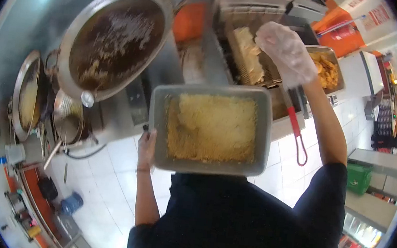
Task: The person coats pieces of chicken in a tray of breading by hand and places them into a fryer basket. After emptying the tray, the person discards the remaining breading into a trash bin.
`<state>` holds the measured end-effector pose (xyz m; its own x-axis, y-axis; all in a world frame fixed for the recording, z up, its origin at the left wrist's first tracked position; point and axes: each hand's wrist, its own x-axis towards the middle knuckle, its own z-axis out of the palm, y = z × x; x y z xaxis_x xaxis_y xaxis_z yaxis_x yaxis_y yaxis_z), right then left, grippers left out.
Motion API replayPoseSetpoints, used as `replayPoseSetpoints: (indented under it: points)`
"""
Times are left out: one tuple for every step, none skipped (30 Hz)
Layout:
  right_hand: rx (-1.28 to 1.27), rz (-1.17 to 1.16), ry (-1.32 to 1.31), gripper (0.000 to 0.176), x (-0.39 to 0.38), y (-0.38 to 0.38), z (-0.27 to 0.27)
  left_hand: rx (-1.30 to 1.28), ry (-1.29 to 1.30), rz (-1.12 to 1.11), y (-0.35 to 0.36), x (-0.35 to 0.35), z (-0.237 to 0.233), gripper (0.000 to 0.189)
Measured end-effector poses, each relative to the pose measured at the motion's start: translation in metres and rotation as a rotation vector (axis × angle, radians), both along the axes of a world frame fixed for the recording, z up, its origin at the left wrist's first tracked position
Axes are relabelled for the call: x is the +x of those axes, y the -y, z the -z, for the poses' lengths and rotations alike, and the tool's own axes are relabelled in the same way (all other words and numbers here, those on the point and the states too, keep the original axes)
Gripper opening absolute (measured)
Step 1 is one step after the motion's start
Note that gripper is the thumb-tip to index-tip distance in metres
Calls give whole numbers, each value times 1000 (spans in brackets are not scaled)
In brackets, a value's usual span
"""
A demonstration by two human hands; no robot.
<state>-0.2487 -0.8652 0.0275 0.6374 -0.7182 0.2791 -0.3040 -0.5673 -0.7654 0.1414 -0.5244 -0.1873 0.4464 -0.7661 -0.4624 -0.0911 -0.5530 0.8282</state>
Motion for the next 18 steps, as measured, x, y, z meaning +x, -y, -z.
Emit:
replayPoseSetpoints:
  points:
    - [198, -21, 131, 20, 14, -18, 22, -11, -34, -4, -4, 2, 5, 45]
    - [394, -33, 257, 23, 27, -50, 43, -5, -53, -28, -8, 3, 10, 45]
    - [495, 36, 166, 27, 46, -88, 43, -10, -72, -42, -6, 5, 16, 45]
    - [595, 101, 72, 31, 64, -124, 42, -22, -92, -50, -5, 6, 20, 44]
    - [590, 234, -241, 36, 90, -160, 30, -18, -81, -38, -5, 8, 22, 44]
    - [971, 268, 36, 46, 98, -185, 75, -18, -71, -23, -3, 9, 24, 44]
    - [957, 381, -198, 51, 117, -209, 99, -16, -60, -11, -3, 9, 26, 44]
    - [1149, 394, -190, 56, 136, -231, 118, -28, -69, -21, -1, 10, 27, 45]
    - [1343, 405, -180, 61, 153, -251, 142, -37, -77, -32, -1, 11, 28, 45]
    - [1551, 498, 126, 61, 168, -274, 193, -39, -87, -39, -5, 10, 29, 46]
    - [1729, 588, 451, 60, 183, -288, 237, -57, -92, -44, -6, 10, 30, 46]
    - [1719, 725, 489, 59, 204, -292, 254, -76, -97, -46, -6, 9, 31, 47]
    - [1702, 859, 529, 57, 226, -289, 266, -97, -99, -48, -6, 9, 31, 47]
    - [1682, 947, 601, 56, 241, -287, 271, -73, -94, -19, -6, 11, 30, 49]
    - [1654, 1032, 674, 55, 257, -283, 273, -46, -86, 13, -8, 14, 30, 52]
    - [1620, 1068, 780, 55, 268, -278, 274, -25, -75, 45, -7, 17, 29, 55]
    - [1581, 1104, 885, 54, 277, -272, 275, -41, -87, 44, -6, 20, 32, 55]
    - [1618, 1080, 964, 54, 276, -268, 292, -51, -105, 45, -8, 20, 36, 54]
